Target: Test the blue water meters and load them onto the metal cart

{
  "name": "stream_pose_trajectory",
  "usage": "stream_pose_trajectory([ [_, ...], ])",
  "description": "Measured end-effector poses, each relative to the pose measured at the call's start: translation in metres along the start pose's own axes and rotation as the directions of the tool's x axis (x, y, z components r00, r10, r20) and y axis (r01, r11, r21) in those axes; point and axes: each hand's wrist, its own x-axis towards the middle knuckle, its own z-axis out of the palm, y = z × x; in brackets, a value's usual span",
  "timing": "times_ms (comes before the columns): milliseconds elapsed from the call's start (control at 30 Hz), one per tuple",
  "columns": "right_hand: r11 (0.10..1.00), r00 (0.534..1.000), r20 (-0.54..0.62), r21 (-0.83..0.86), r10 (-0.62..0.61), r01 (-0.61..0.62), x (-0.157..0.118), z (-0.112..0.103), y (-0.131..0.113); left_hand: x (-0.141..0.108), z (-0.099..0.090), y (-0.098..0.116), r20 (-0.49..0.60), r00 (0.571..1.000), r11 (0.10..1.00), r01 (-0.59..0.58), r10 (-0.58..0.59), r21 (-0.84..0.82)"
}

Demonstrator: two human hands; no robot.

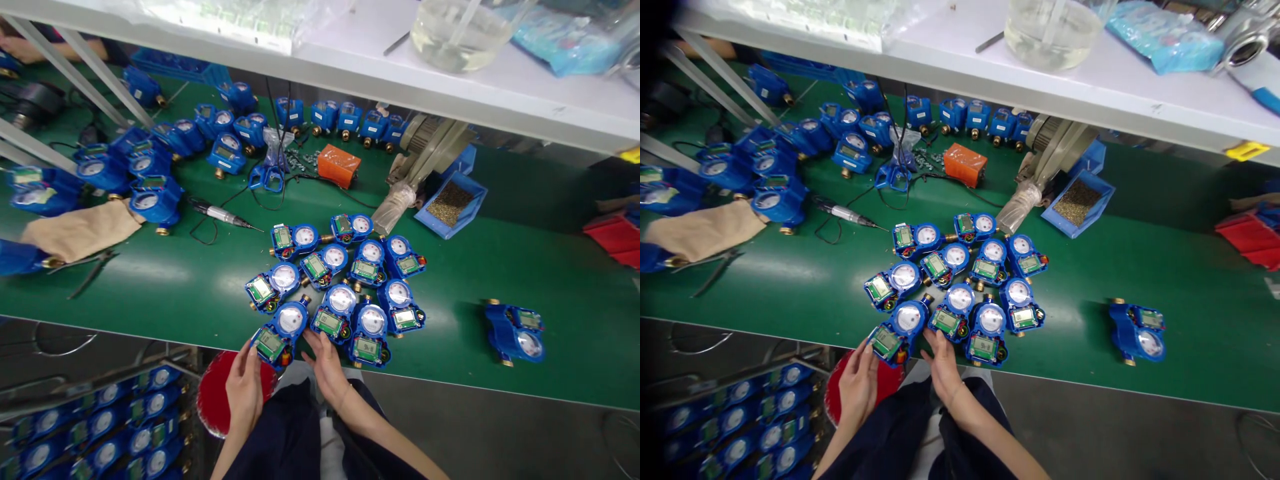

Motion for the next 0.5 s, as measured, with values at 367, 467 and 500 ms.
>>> stream_pose_trajectory([
  [367, 0.998, 1.000, 0.019, -0.065, 0.017, -0.015, -0.005, 0.003, -0.005, -0.001, 0.007, -0.003, 0.098, 0.994, 0.995, -0.060, 0.053, 0.078],
  [467, 0.974, 0.997, 0.052, -0.222, 0.062, -0.049, -0.021, 0.002, -0.015, 0.006, -0.002, -0.014, 0.133, 0.990, 0.995, -0.053, 0.040, 0.090],
  [500, 0.950, 0.991, 0.097, -0.307, 0.087, -0.053, -0.029, 0.000, -0.022, 0.008, -0.005, -0.018, 0.144, 0.989, 0.994, -0.054, 0.041, 0.091],
])
